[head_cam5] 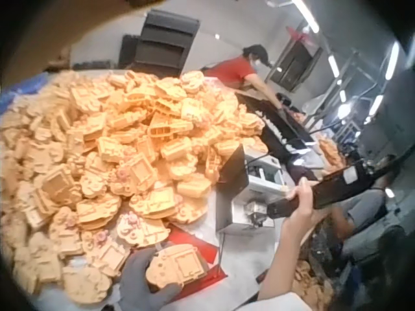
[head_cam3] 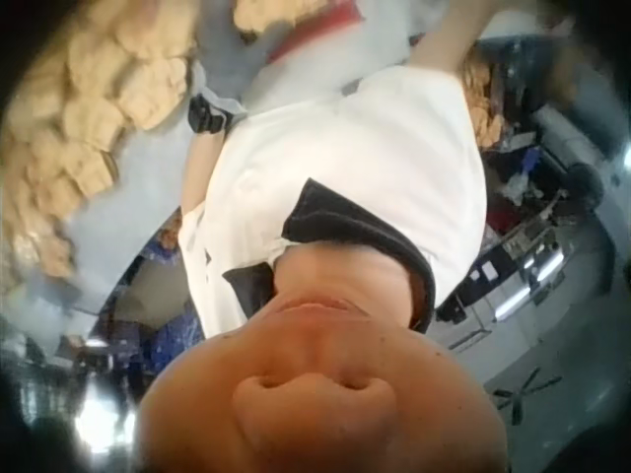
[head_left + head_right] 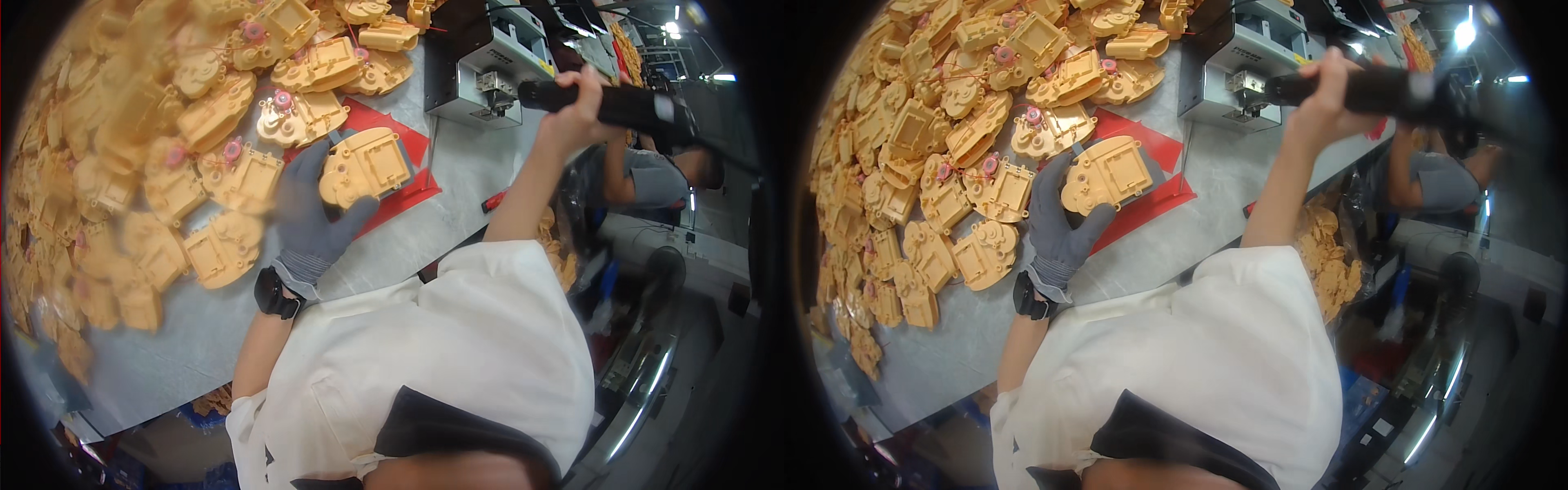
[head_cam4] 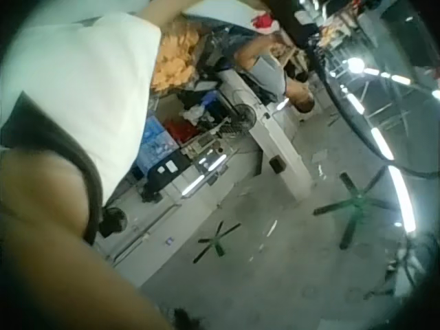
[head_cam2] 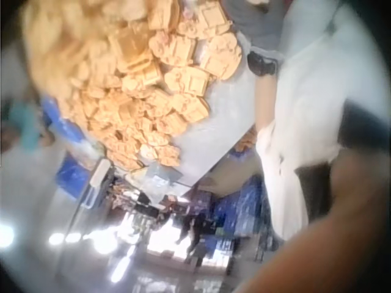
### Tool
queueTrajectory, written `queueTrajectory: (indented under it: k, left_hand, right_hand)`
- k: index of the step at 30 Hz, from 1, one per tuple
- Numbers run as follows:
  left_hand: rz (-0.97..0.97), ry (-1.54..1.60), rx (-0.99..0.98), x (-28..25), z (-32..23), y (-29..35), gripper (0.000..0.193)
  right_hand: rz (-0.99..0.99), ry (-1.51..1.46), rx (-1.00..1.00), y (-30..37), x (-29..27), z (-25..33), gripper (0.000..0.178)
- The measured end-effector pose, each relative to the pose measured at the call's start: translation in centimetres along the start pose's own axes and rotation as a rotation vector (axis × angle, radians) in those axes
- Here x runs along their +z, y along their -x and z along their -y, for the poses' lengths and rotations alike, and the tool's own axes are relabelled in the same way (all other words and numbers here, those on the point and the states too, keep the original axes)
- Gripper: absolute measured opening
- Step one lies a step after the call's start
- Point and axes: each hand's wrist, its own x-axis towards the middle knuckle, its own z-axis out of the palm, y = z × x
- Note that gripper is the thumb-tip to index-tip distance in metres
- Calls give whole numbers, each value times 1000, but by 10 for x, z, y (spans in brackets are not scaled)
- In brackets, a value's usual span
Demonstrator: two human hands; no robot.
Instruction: The person assembles plastic toy parts by picking them up from a pile, driving screws into each component using an electric screwdriver, and setting them down.
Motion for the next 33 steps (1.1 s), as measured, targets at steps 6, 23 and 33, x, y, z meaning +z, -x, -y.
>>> queueTrajectory:
  k: [6,23,33]
  left_hand:
    - [-34,-1,-5,1,4,3,71]
    - [15,-50,45,-1,3,2,72]
    - [14,3,48,-3,1,-1,71]
  right_hand:
    - [145,35,176,27,0,-17,41]
    - [-24,-9,0,10,0,3,39]
    - [169,23,285,25,-8,14,41]
